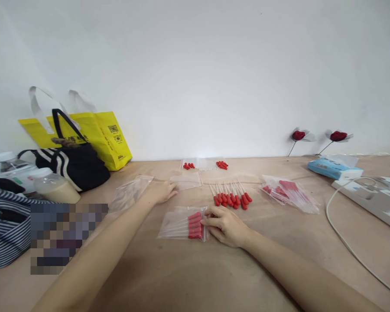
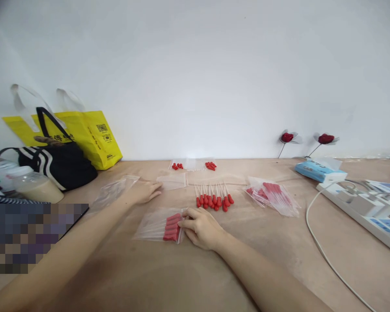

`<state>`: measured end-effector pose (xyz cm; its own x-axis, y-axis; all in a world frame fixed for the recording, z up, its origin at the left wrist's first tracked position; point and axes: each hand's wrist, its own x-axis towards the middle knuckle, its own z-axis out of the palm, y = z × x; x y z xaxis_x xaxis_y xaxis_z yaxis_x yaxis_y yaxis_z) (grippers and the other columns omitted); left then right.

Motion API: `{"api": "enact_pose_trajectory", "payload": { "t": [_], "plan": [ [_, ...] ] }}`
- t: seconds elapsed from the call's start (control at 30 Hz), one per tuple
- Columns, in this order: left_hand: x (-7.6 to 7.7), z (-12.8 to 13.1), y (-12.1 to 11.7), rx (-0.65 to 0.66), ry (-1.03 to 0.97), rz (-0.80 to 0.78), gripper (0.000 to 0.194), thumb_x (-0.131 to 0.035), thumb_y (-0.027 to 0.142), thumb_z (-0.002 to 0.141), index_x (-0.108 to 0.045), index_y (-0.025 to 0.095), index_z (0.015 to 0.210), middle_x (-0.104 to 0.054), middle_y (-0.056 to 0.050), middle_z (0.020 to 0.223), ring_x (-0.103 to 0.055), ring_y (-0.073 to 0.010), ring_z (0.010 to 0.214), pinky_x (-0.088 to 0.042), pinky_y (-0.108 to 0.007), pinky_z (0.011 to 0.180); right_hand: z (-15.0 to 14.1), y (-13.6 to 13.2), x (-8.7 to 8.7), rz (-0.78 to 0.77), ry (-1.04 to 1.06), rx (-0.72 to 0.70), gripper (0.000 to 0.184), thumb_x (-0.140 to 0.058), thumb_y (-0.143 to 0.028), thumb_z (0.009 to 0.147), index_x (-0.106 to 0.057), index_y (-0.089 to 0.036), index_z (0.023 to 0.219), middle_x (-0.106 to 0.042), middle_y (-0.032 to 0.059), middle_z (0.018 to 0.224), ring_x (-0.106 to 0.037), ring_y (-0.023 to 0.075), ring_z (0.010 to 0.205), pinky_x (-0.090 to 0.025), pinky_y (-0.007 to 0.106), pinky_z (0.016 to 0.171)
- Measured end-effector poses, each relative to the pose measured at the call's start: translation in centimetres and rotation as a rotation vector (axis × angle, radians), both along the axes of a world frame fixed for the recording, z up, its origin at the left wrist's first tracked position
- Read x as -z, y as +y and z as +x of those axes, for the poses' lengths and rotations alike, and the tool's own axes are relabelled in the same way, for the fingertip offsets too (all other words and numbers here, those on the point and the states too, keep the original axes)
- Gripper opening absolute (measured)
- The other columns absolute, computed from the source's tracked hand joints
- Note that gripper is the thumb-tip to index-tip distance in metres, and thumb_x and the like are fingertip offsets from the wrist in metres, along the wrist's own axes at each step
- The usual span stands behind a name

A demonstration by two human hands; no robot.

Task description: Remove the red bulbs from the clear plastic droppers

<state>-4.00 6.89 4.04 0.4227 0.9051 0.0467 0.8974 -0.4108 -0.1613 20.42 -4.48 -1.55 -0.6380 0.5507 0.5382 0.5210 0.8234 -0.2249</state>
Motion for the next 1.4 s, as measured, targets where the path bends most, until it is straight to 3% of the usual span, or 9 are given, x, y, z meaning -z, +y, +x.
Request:
{"api": "enact_pose_trajectory", "payload": {
  "t": [0.3,0.57,0.77,0.9,1.0,1.07,1.17,1.3,1.4],
  "plan": [
    [0.1,2.1,-0.1,-0.096,0.070,0.146,0.030,-0.035,0.010,0.079,-0.053,0.015,0.103,-0.064,-0.012,0.088,-0.060,-0.0233,0.079,-0.042,-0.031,0.067,0.0,0.0,0.1,0.010,-0.009,0.002,0.025,-0.046,-0.014,0.078,-0.060,-0.020,0.097,-0.055,0.0067,0.097,-0.052,0.0145,0.083,-0.040,0.026,0.070],
    [-2.6,-2.4,-2.8,-0.345,0.045,0.464,0.030,-0.028,0.018,0.084,-0.054,0.012,0.099,-0.056,-0.016,0.098,-0.051,-0.0297,0.095,-0.040,-0.035,0.069,0.0,0.1,0.0,0.013,-0.012,0.002,0.024,-0.047,-0.014,0.078,-0.060,-0.020,0.096,-0.056,0.0057,0.096,-0.052,0.0132,0.081,-0.039,0.025,0.069],
    [-0.6,-4.1,-5.1,-0.374,0.137,0.238,0.024,-0.038,0.016,0.077,-0.058,0.011,0.090,-0.059,-0.014,0.089,-0.056,-0.0283,0.084,-0.041,-0.036,0.067,-0.1,0.0,0.2,0.078,-0.014,0.023,0.020,-0.046,-0.015,0.079,-0.062,-0.021,0.092,-0.060,0.0032,0.090,-0.051,0.0122,0.077,-0.035,0.025,0.067],
    [0.1,-1.9,-7.3,-0.167,-0.040,0.272,0.032,-0.039,0.034,0.082,-0.056,0.014,0.099,-0.055,-0.013,0.106,-0.047,-0.0276,0.104,-0.035,-0.041,0.087,-0.7,0.4,0.1,0.172,-0.063,0.109,0.020,-0.044,-0.016,0.082,-0.063,-0.022,0.083,-0.061,0.0005,0.077,-0.051,0.0121,0.070,-0.031,0.029,0.064],
    [0.4,0.2,-9.2,0.216,-0.237,-0.019,0.049,-0.041,0.046,0.080,-0.043,0.018,0.120,-0.043,-0.010,0.126,-0.038,-0.0226,0.116,-0.032,-0.035,0.095,-1.2,0.9,0.1,0.170,-0.097,0.199,0.020,-0.044,-0.015,0.081,-0.064,-0.022,0.081,-0.060,0.0015,0.072,-0.051,0.0135,0.069,-0.031,0.029,0.064],
    [0.8,1.5,-10.0,0.328,-0.323,-0.118,0.055,-0.042,0.047,0.080,-0.034,0.020,0.127,-0.036,-0.009,0.133,-0.033,-0.0218,0.121,-0.030,-0.035,0.097,-1.6,1.0,0.1,0.078,-0.049,0.254,0.021,-0.044,-0.014,0.080,-0.063,-0.021,0.084,-0.059,0.0033,0.075,-0.052,0.0137,0.069,-0.034,0.028,0.063],
    [1.4,3.2,-10.2,0.330,-0.493,-0.110,0.037,-0.041,0.038,0.082,-0.047,0.021,0.114,-0.049,-0.007,0.119,-0.044,-0.0185,0.109,-0.034,-0.032,0.093,-2.3,0.9,0.0,-0.244,0.227,0.326,0.029,-0.048,-0.013,0.075,-0.057,-0.018,0.102,-0.058,0.0036,0.078,-0.053,0.0116,0.065,-0.039,0.023,0.058],
    [2.2,5.2,-9.0,0.111,-0.635,-0.060,0.022,-0.041,0.031,0.082,-0.059,0.018,0.080,-0.059,-0.003,0.085,-0.053,-0.0155,0.085,-0.039,-0.028,0.079,-3.4,0.9,-0.3,-0.873,0.609,0.380,0.032,-0.044,-0.017,0.076,-0.049,-0.011,0.108,-0.056,-0.0010,0.063,-0.050,0.0078,0.042,-0.038,0.019,0.039],
    [2.5,6.4,-8.0,-0.071,-0.605,-0.100,0.030,-0.040,0.034,0.081,-0.061,0.017,0.069,-0.060,-0.003,0.077,-0.054,-0.0156,0.079,-0.039,-0.026,0.072,-4.0,1.2,-0.6,-1.106,0.650,0.309,0.025,-0.034,-0.017,0.080,-0.056,-0.010,0.089,-0.049,-0.0045,0.048,-0.048,0.0071,0.035,-0.033,0.016,0.032]
  ]
}}
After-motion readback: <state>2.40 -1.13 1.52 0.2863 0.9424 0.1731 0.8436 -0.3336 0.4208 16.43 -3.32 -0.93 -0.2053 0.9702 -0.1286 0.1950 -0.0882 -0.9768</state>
